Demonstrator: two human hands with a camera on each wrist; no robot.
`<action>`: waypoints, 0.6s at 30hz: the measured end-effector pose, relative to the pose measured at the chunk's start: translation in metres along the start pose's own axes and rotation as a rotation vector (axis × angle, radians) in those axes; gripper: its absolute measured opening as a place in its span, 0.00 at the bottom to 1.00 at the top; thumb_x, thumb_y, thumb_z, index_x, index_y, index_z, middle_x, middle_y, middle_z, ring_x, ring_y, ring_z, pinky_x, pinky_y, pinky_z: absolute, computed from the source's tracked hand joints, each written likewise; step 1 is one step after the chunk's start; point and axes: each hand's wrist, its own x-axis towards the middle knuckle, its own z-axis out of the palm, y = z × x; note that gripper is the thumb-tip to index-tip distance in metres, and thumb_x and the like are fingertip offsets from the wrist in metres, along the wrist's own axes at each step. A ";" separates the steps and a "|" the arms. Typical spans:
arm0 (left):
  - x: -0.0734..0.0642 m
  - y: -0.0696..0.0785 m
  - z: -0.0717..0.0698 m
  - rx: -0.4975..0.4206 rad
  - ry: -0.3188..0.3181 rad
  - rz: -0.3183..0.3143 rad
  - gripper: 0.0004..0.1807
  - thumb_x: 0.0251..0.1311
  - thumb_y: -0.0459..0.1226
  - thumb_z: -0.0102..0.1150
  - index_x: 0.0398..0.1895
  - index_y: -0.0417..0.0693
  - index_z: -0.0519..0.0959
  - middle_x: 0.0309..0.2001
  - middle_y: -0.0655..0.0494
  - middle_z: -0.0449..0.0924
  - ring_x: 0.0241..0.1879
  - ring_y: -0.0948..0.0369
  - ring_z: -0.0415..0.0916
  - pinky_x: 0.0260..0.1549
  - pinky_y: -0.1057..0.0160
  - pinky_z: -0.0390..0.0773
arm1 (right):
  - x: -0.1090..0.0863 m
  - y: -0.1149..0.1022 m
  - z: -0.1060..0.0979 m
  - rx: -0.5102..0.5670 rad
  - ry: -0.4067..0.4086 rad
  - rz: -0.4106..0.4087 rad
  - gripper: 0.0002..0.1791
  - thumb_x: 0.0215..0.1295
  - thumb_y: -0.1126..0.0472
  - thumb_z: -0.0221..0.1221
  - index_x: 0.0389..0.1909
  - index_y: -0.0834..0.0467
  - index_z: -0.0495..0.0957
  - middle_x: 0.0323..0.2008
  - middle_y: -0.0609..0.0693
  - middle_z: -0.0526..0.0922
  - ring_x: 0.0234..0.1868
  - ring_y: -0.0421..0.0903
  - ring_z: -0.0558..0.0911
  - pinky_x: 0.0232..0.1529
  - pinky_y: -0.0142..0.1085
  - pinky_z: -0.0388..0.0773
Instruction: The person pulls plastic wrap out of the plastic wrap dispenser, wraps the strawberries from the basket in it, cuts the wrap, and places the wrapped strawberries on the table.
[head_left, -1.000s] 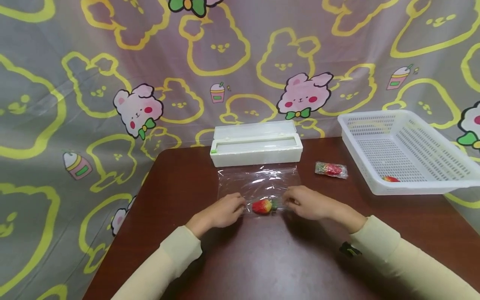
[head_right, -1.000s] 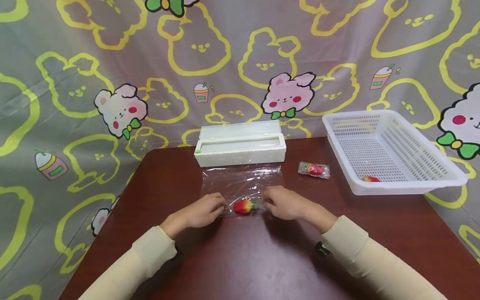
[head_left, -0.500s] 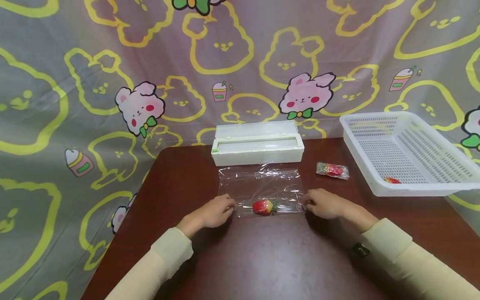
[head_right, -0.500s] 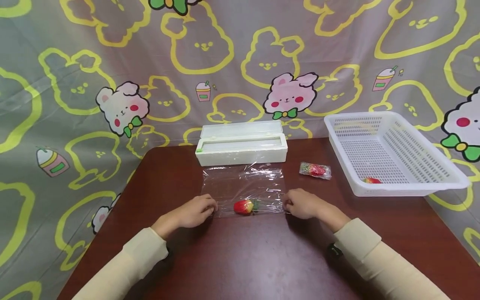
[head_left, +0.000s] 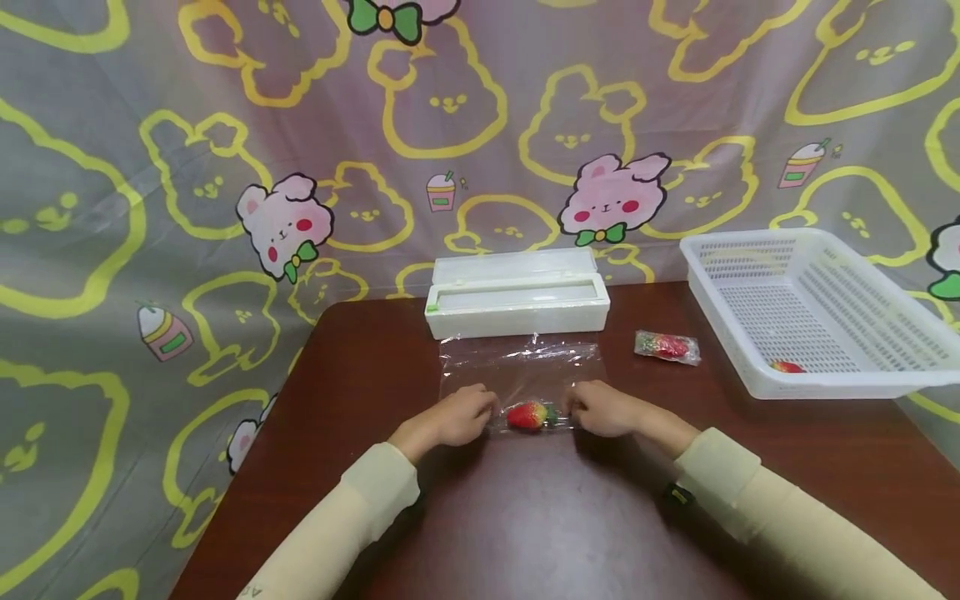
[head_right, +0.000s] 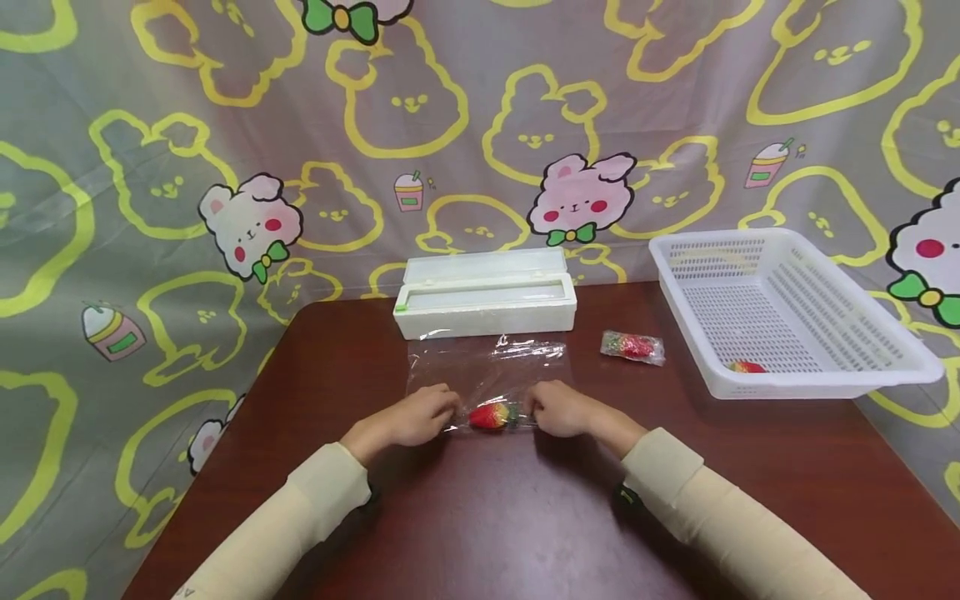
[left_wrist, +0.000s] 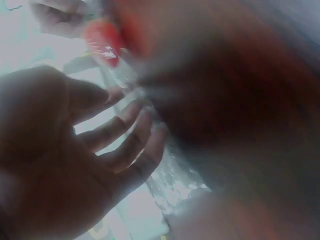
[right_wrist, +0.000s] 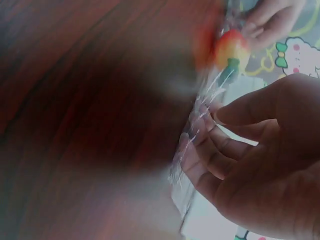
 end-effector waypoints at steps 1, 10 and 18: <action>-0.001 -0.002 0.001 -0.002 -0.001 -0.008 0.09 0.71 0.28 0.50 0.46 0.38 0.81 0.39 0.50 0.77 0.42 0.53 0.76 0.45 0.53 0.79 | -0.001 0.001 0.000 0.000 -0.001 0.011 0.09 0.62 0.73 0.54 0.37 0.61 0.82 0.33 0.49 0.83 0.35 0.43 0.78 0.39 0.41 0.78; -0.025 -0.017 -0.004 -0.028 0.061 -0.057 0.13 0.69 0.27 0.49 0.48 0.40 0.83 0.40 0.50 0.79 0.40 0.56 0.77 0.42 0.54 0.80 | -0.017 0.016 -0.016 0.002 0.015 0.080 0.10 0.63 0.73 0.53 0.35 0.60 0.81 0.29 0.48 0.79 0.32 0.44 0.75 0.35 0.39 0.74; -0.029 -0.002 -0.004 -0.004 0.050 -0.015 0.10 0.71 0.29 0.52 0.47 0.38 0.83 0.41 0.50 0.80 0.44 0.54 0.79 0.48 0.52 0.80 | -0.022 0.004 -0.019 -0.006 0.035 0.002 0.11 0.65 0.73 0.54 0.37 0.62 0.84 0.35 0.50 0.84 0.37 0.44 0.78 0.41 0.41 0.77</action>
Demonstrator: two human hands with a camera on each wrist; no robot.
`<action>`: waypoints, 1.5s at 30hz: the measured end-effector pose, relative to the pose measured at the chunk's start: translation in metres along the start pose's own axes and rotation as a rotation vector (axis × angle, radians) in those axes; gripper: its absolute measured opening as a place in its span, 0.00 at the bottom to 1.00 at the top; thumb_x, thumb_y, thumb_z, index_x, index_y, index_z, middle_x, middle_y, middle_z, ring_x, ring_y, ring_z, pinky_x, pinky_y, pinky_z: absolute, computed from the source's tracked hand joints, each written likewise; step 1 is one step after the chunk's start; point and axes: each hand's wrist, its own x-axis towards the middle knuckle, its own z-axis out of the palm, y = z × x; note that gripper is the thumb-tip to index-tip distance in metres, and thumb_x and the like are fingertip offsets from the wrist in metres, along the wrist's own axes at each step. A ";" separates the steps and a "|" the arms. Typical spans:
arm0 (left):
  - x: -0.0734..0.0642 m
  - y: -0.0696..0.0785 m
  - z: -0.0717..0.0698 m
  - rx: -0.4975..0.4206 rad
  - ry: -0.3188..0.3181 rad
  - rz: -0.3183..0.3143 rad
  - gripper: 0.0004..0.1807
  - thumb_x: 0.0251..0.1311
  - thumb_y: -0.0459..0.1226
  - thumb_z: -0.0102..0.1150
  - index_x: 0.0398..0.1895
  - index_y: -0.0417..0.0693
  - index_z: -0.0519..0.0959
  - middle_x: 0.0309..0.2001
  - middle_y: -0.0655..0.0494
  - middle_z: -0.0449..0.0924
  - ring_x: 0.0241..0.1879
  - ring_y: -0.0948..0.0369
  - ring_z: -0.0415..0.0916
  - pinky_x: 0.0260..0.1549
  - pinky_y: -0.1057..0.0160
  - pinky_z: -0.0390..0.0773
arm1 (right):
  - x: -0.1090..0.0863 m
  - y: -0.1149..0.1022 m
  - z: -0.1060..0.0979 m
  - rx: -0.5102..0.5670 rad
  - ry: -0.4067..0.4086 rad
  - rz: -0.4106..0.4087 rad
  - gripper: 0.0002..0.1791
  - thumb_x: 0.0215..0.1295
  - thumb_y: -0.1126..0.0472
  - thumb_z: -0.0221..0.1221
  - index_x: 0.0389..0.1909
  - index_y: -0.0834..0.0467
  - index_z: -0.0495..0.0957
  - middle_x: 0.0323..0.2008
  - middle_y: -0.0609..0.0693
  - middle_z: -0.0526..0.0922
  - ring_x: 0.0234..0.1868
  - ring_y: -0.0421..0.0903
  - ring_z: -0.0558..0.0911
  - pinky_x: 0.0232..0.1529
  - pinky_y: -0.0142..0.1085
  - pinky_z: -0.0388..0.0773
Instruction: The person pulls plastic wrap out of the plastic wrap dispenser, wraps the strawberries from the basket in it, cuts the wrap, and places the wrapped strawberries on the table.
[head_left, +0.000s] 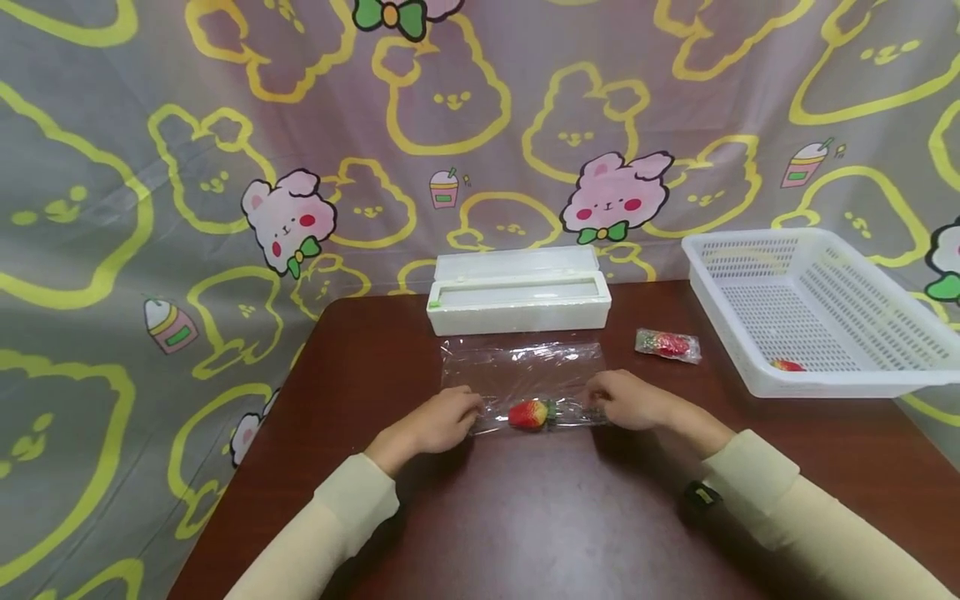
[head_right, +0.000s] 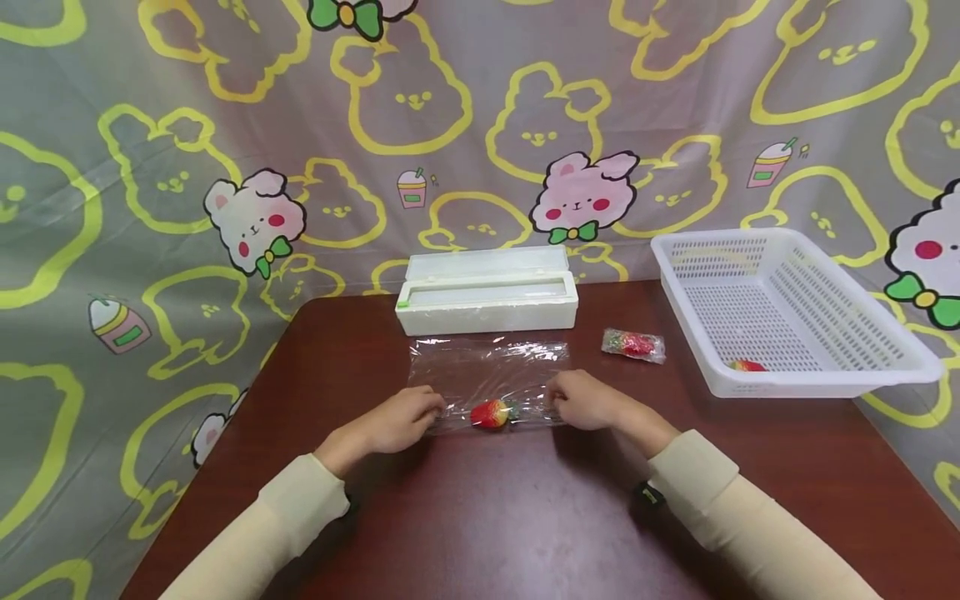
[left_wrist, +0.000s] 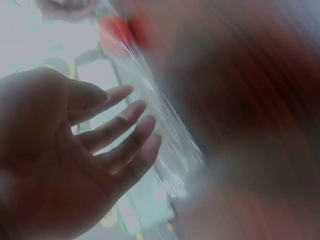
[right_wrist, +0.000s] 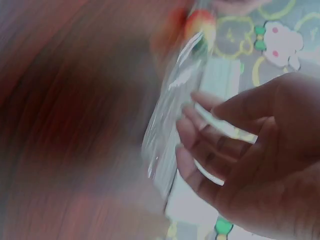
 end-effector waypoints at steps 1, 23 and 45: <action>0.002 0.003 0.001 -0.006 -0.013 0.017 0.10 0.71 0.29 0.52 0.48 0.38 0.82 0.41 0.50 0.80 0.44 0.54 0.79 0.48 0.53 0.80 | 0.001 -0.003 0.002 0.007 -0.002 -0.023 0.10 0.66 0.73 0.54 0.38 0.62 0.84 0.36 0.50 0.84 0.38 0.45 0.79 0.42 0.42 0.78; -0.026 -0.014 -0.001 0.030 -0.043 -0.104 0.09 0.69 0.29 0.55 0.47 0.40 0.83 0.40 0.51 0.79 0.41 0.55 0.78 0.41 0.51 0.80 | -0.025 0.010 -0.007 -0.095 -0.049 0.176 0.05 0.62 0.67 0.59 0.31 0.59 0.83 0.28 0.46 0.81 0.31 0.44 0.76 0.34 0.42 0.76; -0.011 0.003 0.010 0.326 0.066 0.091 0.10 0.51 0.27 0.67 0.37 0.45 0.84 0.38 0.53 0.79 0.38 0.52 0.80 0.33 0.53 0.83 | -0.014 -0.008 0.031 -0.550 0.128 -0.254 0.11 0.49 0.67 0.71 0.33 0.55 0.82 0.32 0.46 0.75 0.31 0.45 0.77 0.25 0.40 0.77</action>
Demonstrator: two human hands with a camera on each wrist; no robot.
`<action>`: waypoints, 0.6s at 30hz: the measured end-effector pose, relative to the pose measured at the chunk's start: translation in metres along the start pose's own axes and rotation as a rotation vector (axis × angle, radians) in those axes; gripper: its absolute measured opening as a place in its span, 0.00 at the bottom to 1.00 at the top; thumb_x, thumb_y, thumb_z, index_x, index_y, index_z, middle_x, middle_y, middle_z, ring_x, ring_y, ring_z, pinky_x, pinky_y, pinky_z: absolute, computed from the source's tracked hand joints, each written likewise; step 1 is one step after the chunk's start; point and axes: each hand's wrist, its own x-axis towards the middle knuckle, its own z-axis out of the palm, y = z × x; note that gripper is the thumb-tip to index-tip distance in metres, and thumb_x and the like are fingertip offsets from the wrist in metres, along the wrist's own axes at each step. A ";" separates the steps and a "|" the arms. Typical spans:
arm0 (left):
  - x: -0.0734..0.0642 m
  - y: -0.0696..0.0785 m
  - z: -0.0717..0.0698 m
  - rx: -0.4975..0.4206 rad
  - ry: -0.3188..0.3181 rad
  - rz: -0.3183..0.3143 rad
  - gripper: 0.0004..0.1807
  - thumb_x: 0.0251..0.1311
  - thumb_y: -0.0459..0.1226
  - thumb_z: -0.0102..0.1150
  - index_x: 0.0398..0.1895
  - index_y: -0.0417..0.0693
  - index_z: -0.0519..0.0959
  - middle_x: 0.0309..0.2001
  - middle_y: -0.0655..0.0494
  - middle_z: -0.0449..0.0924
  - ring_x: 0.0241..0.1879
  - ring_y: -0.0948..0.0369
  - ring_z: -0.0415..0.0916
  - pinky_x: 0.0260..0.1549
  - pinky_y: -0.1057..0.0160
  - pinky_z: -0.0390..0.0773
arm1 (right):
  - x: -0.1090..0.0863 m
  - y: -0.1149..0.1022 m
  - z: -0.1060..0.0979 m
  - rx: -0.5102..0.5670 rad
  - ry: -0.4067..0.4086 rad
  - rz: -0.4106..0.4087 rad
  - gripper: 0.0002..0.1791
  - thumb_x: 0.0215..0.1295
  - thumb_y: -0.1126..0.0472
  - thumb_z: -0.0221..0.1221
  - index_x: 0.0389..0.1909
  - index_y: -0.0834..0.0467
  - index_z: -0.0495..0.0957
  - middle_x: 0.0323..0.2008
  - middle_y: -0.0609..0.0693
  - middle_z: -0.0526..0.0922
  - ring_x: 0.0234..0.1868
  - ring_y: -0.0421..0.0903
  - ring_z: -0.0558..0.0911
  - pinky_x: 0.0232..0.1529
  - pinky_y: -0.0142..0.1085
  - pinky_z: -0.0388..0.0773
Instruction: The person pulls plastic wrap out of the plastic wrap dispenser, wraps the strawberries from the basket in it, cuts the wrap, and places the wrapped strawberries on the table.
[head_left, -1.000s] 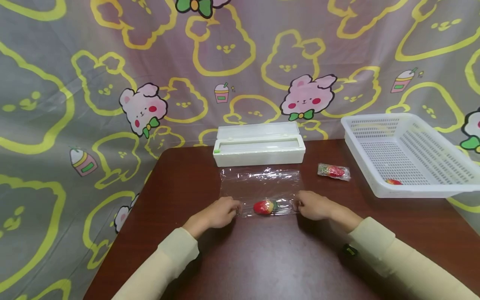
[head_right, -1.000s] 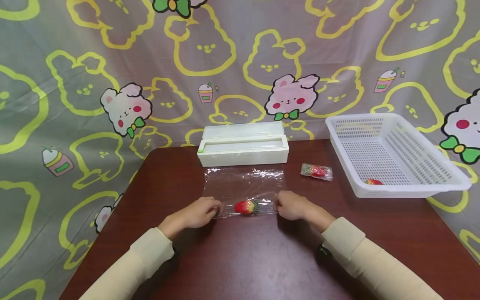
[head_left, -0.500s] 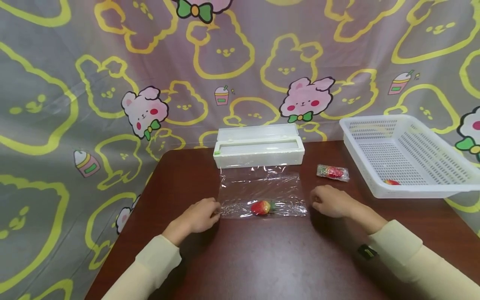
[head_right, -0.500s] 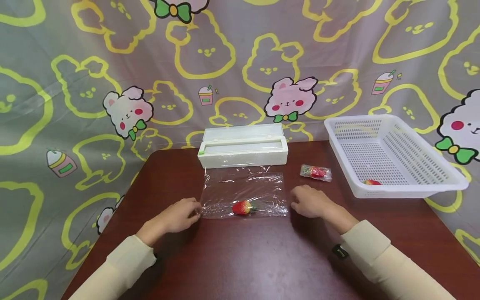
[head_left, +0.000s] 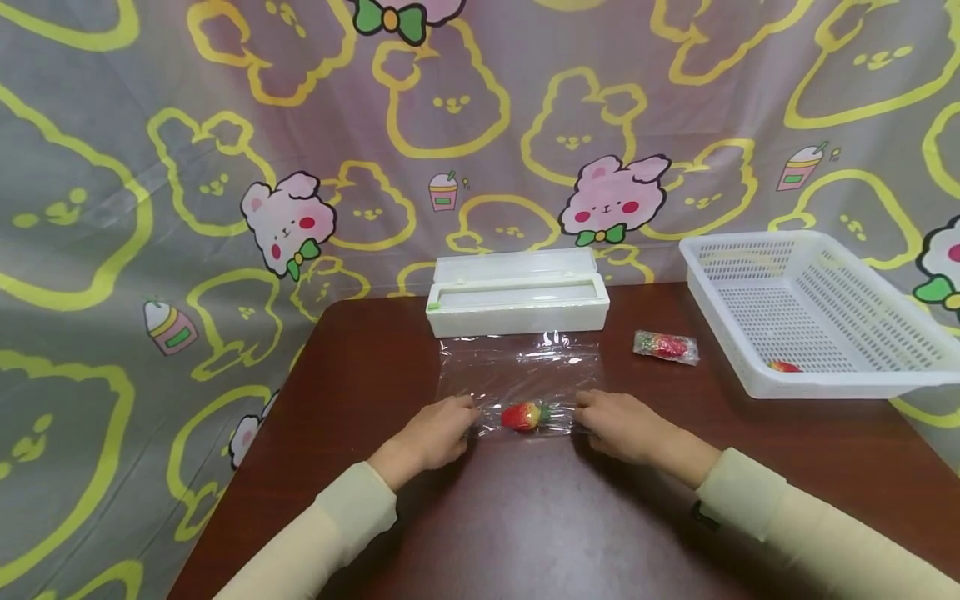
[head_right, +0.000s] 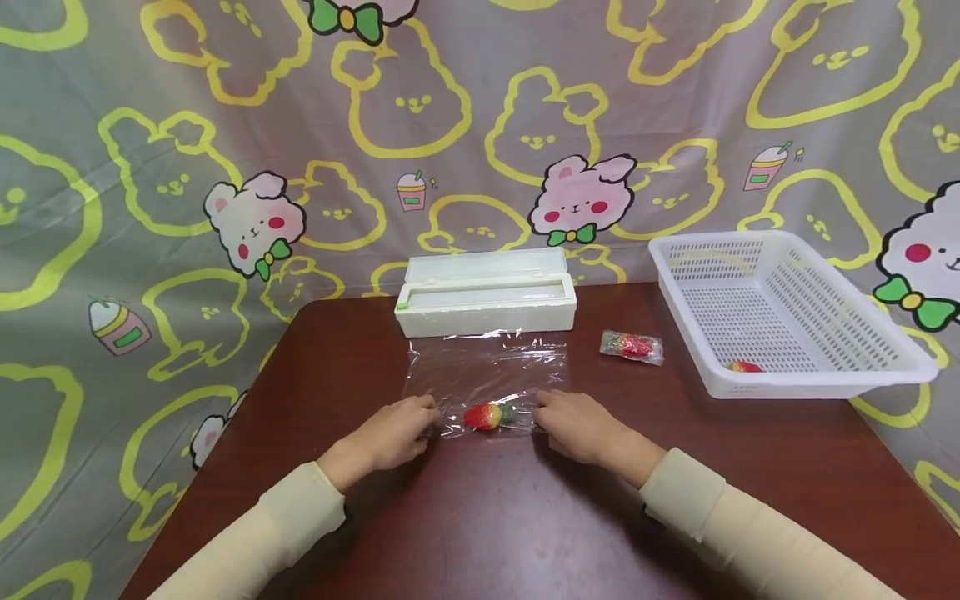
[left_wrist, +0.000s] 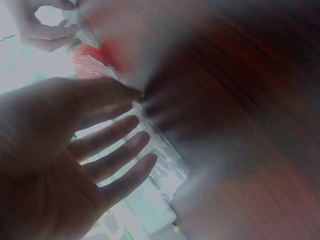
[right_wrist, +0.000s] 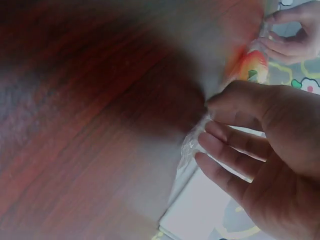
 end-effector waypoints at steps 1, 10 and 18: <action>0.000 -0.001 0.001 0.007 0.011 -0.004 0.10 0.52 0.26 0.66 0.37 0.44 0.84 0.38 0.53 0.79 0.38 0.52 0.80 0.33 0.53 0.83 | 0.000 0.000 0.001 -0.014 0.008 0.000 0.10 0.49 0.69 0.70 0.32 0.55 0.82 0.32 0.47 0.75 0.31 0.45 0.77 0.25 0.40 0.77; -0.010 -0.017 0.005 0.017 0.065 -0.048 0.12 0.52 0.23 0.63 0.37 0.44 0.84 0.36 0.52 0.79 0.36 0.51 0.81 0.33 0.50 0.83 | -0.001 0.003 0.005 -0.118 0.052 0.003 0.10 0.49 0.72 0.70 0.28 0.57 0.81 0.34 0.50 0.78 0.33 0.49 0.79 0.24 0.41 0.78; -0.014 -0.021 0.006 -0.022 0.061 -0.046 0.08 0.58 0.28 0.68 0.40 0.46 0.86 0.39 0.54 0.80 0.40 0.53 0.79 0.40 0.52 0.82 | 0.002 -0.002 0.008 -0.229 0.134 -0.068 0.10 0.53 0.66 0.70 0.36 0.54 0.84 0.37 0.51 0.80 0.38 0.51 0.82 0.30 0.42 0.81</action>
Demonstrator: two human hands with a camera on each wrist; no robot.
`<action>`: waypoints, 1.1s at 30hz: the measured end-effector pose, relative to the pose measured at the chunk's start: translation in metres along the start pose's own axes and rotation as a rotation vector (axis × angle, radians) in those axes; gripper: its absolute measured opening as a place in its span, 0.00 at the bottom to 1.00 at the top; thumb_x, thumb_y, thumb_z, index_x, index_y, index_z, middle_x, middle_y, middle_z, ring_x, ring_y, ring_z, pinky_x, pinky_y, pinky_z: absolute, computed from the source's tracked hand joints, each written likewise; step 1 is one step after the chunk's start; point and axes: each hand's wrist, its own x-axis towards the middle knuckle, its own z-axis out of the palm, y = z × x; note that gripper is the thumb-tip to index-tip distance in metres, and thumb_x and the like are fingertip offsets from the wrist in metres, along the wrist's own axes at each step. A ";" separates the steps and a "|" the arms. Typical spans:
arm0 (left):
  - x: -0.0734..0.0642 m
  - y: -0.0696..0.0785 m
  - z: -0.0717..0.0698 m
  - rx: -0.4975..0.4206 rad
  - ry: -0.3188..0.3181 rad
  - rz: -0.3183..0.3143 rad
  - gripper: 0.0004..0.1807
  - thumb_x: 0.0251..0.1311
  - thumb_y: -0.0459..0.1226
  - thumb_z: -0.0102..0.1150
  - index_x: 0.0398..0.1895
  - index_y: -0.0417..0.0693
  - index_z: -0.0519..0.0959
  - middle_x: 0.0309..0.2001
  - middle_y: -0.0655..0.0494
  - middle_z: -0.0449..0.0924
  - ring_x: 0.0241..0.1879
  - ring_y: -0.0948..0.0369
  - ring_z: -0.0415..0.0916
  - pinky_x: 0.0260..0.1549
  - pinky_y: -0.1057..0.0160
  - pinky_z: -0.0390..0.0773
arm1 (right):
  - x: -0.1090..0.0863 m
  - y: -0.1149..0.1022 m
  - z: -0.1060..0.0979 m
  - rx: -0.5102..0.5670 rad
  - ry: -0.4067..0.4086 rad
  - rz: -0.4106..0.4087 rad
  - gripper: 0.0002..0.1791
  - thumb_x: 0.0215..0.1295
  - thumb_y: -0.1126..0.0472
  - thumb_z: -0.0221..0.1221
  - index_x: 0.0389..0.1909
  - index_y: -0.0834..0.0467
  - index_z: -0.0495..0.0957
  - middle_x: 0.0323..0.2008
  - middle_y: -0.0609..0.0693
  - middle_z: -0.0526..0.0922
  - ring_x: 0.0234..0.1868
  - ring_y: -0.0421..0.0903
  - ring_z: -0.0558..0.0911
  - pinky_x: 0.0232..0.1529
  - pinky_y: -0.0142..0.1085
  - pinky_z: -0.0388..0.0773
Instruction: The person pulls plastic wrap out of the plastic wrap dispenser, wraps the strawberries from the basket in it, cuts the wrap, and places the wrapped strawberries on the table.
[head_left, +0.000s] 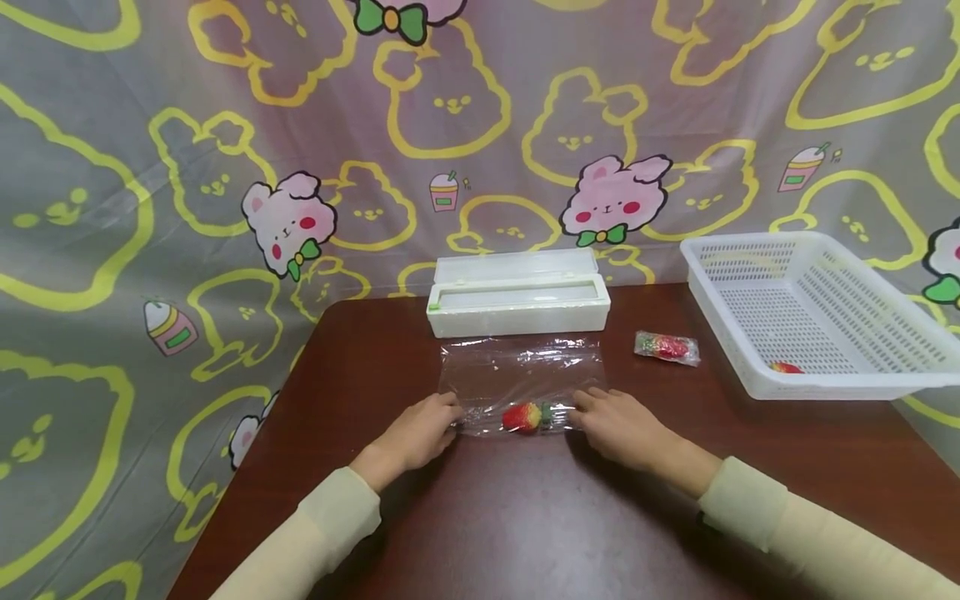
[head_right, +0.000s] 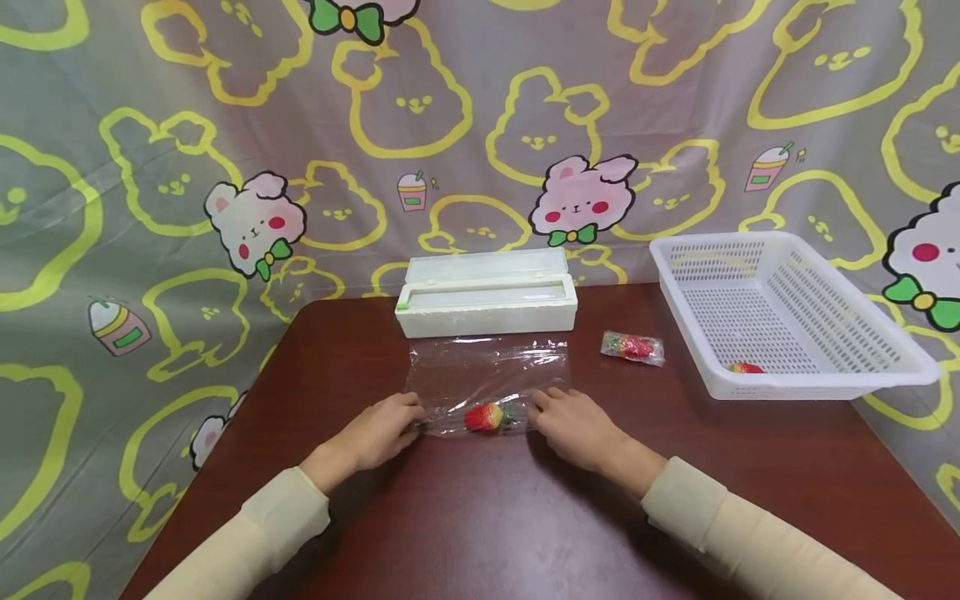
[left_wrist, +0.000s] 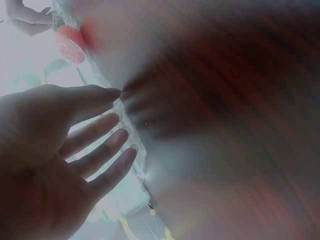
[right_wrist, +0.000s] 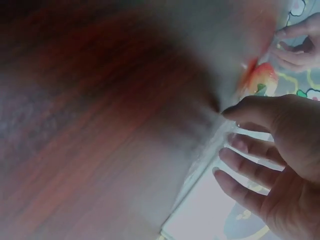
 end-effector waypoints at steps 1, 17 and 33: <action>0.000 0.000 0.000 -0.006 -0.003 -0.001 0.08 0.59 0.29 0.68 0.40 0.47 0.86 0.40 0.54 0.80 0.41 0.54 0.79 0.41 0.52 0.82 | 0.001 0.000 0.000 -0.009 0.004 -0.005 0.09 0.52 0.66 0.70 0.34 0.53 0.84 0.36 0.50 0.79 0.38 0.50 0.81 0.30 0.42 0.81; -0.001 -0.018 0.002 -0.224 0.074 0.015 0.05 0.62 0.25 0.65 0.34 0.42 0.86 0.34 0.55 0.84 0.37 0.58 0.82 0.41 0.56 0.83 | -0.008 0.019 0.002 0.275 -0.044 0.105 0.07 0.60 0.69 0.67 0.28 0.53 0.85 0.29 0.42 0.74 0.28 0.42 0.76 0.27 0.40 0.79; 0.001 -0.026 0.004 -0.346 0.116 0.004 0.06 0.66 0.24 0.59 0.41 0.36 0.85 0.39 0.48 0.87 0.41 0.56 0.84 0.45 0.55 0.83 | -0.015 0.051 0.007 0.673 -0.101 0.073 0.05 0.64 0.72 0.65 0.35 0.60 0.86 0.33 0.46 0.85 0.39 0.44 0.84 0.45 0.42 0.83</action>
